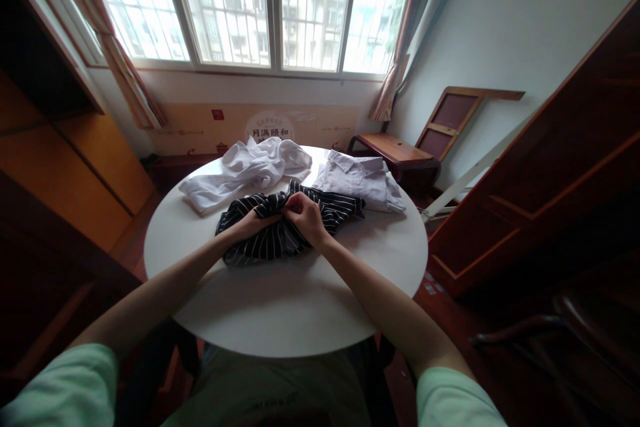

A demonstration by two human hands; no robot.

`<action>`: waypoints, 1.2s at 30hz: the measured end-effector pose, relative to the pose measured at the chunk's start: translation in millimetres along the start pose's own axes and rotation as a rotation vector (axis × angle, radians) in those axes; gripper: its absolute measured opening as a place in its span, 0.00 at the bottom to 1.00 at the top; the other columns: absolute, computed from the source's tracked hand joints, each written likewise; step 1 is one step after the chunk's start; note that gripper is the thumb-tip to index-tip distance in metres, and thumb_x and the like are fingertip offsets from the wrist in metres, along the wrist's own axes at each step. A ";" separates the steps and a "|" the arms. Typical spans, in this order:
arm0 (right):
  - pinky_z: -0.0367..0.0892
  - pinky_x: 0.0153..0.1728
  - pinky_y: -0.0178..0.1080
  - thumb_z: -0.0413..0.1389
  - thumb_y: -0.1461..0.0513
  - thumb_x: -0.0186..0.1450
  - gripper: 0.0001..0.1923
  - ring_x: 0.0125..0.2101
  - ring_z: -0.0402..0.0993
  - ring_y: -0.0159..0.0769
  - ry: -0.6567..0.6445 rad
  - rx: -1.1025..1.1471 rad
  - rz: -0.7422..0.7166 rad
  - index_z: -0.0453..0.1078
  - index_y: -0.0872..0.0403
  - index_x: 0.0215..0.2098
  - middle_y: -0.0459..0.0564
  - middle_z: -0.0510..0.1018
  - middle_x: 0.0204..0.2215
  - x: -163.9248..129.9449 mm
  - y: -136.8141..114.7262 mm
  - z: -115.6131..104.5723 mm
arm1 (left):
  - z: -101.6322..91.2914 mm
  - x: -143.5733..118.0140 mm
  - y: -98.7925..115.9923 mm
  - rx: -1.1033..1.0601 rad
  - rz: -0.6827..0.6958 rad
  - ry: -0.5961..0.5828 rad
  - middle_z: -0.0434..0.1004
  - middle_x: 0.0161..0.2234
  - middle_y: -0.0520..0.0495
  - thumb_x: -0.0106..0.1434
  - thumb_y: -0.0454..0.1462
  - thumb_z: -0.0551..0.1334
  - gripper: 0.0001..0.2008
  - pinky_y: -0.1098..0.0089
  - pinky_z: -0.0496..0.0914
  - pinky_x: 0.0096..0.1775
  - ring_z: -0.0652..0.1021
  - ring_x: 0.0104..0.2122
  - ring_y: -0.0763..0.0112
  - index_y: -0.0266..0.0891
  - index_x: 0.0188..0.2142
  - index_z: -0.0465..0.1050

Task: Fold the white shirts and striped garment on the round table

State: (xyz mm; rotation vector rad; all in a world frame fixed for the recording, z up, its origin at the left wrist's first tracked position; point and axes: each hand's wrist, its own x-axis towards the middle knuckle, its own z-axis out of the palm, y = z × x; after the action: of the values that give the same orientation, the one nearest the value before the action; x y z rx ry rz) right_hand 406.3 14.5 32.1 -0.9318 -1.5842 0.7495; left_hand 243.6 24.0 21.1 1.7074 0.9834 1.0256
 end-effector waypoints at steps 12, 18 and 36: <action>0.64 0.29 0.35 0.60 0.61 0.50 0.08 0.25 0.67 0.30 -0.010 0.072 0.001 0.65 0.54 0.25 0.43 0.71 0.23 0.9 8.7 0.7 | -1.0 -2.0 0.8 0.007 -0.007 -0.014 0.76 0.36 0.46 0.50 0.46 0.63 0.18 0.60 0.67 0.46 0.73 0.38 0.64 0.35 0.36 0.73; 0.64 0.29 0.34 0.60 0.62 0.49 0.08 0.24 0.67 0.29 -0.018 0.071 -0.009 0.65 0.54 0.25 0.42 0.70 0.23 1.2 8.3 0.1 | -1.4 0.4 -4.9 0.056 -0.043 -0.008 0.76 0.35 0.47 0.50 0.43 0.63 0.16 0.59 0.67 0.46 0.73 0.37 0.64 0.34 0.34 0.72; 0.59 0.28 0.34 0.53 0.64 0.52 0.03 0.25 0.63 0.30 -0.049 -0.005 -0.059 0.61 0.53 0.26 0.42 0.67 0.23 1.6 4.0 -2.9 | -1.3 -2.1 9.2 -0.089 -0.080 0.055 0.78 0.38 0.46 0.49 0.40 0.65 0.16 0.58 0.66 0.50 0.74 0.43 0.60 0.35 0.37 0.74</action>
State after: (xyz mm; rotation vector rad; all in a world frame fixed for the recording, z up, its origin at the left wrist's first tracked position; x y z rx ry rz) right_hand 409.7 17.8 30.1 -0.8718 -1.6503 0.7321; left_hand 243.4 19.8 29.6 1.5630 1.0178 1.0531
